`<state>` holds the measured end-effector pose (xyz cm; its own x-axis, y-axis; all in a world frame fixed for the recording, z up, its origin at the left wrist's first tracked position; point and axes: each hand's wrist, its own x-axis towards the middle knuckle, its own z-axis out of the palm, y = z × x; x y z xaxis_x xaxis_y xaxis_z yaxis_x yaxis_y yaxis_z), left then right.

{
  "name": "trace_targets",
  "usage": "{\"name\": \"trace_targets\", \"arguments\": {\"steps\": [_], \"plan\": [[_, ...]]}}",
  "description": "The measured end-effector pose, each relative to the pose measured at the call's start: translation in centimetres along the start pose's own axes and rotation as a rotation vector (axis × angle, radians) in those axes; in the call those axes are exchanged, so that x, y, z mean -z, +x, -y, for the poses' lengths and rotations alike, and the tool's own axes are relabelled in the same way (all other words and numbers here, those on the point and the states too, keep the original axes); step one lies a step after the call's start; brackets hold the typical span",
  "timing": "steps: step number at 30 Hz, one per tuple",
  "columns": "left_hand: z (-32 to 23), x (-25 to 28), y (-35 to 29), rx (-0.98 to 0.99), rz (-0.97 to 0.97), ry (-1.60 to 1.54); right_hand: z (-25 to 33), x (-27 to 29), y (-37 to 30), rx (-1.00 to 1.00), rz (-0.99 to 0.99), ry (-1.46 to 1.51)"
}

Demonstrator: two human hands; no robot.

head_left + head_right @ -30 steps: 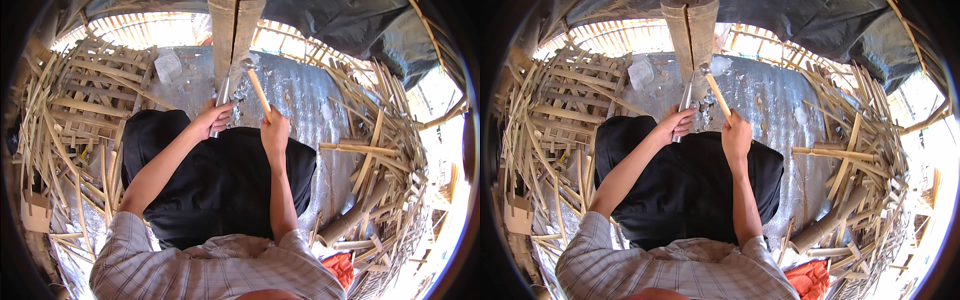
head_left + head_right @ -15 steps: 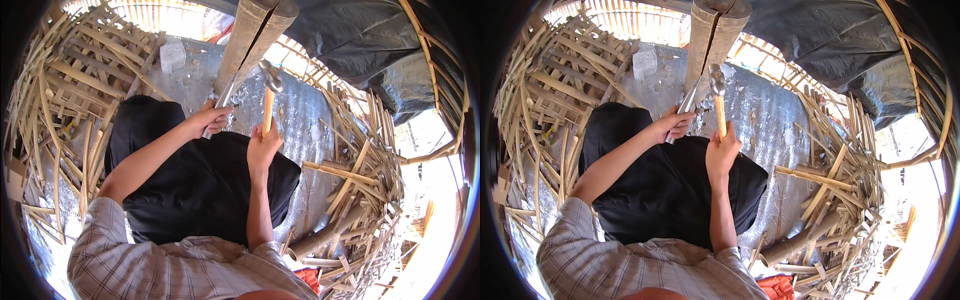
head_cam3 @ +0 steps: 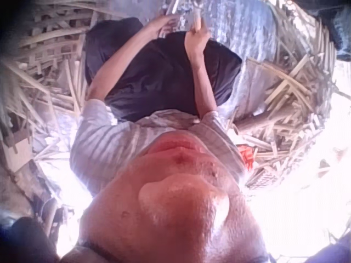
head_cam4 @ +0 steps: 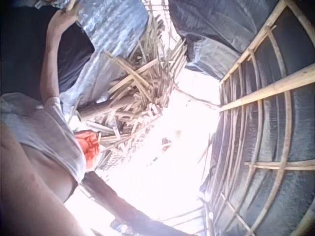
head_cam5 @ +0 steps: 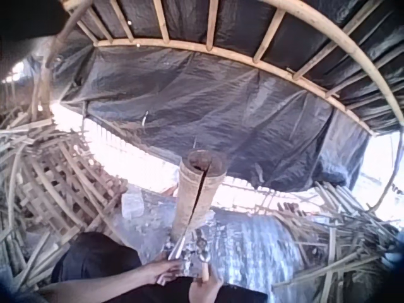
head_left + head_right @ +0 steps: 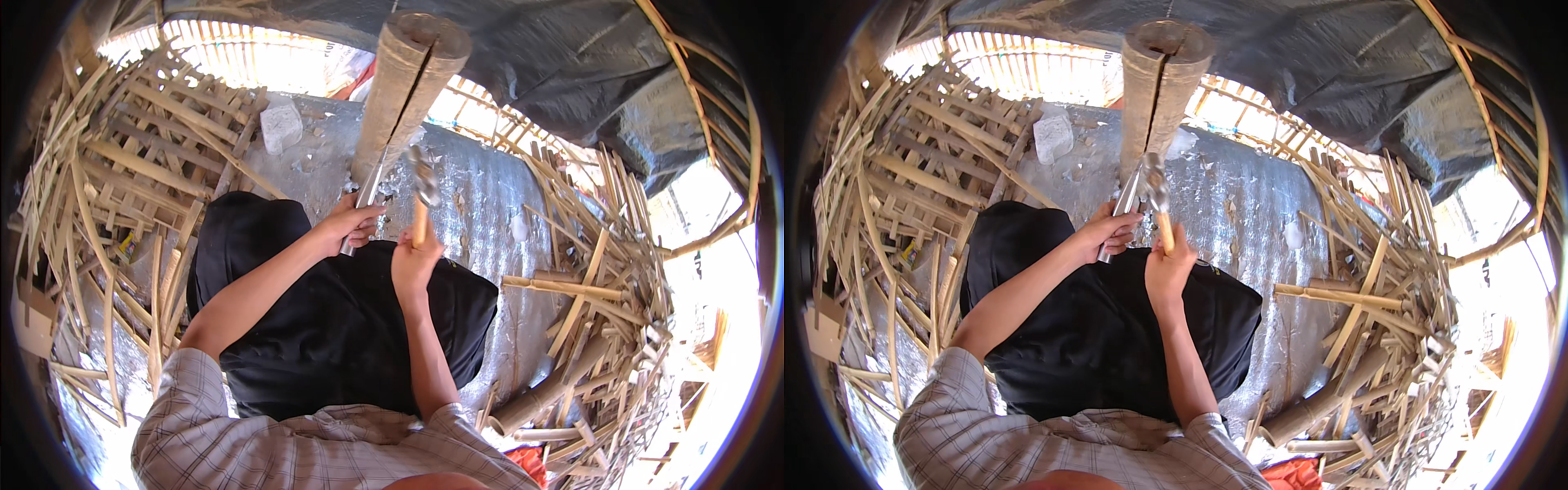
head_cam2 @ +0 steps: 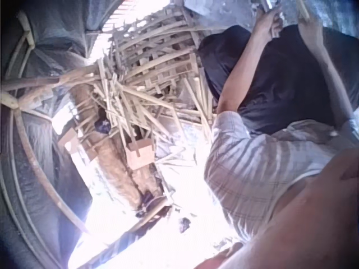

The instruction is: The person splits a bamboo pole by hammering a metal chisel into the top end and driving it through the length of the wood.

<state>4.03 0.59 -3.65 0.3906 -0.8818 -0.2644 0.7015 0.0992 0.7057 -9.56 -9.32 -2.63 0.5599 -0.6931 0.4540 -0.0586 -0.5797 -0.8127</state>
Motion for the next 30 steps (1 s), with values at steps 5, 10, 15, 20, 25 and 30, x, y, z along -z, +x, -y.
{"name": "trace_targets", "arguments": {"steps": [5,10,15,20,25,30], "plan": [[0.0,1.5,-0.4,0.011,-0.108,0.052,-0.3,-1.2,-0.6,-0.142,0.292,-0.199],[0.3,0.3,-0.7,0.031,-0.070,-0.012,2.3,0.7,-0.4,0.081,0.070,-0.157],[-0.4,0.5,-0.5,0.027,-0.069,0.017,-0.6,-0.4,-0.2,-0.068,0.140,-0.300],[0.3,0.5,-1.1,0.039,-0.111,0.057,1.9,3.5,1.1,-0.130,0.066,-0.092],[0.3,0.6,0.3,0.031,-0.002,-0.008,-2.4,-0.2,-0.3,-0.094,-0.032,0.113],[-0.4,1.2,-0.8,0.009,-0.074,0.048,1.1,1.6,0.7,-0.120,0.175,-0.411]]}}
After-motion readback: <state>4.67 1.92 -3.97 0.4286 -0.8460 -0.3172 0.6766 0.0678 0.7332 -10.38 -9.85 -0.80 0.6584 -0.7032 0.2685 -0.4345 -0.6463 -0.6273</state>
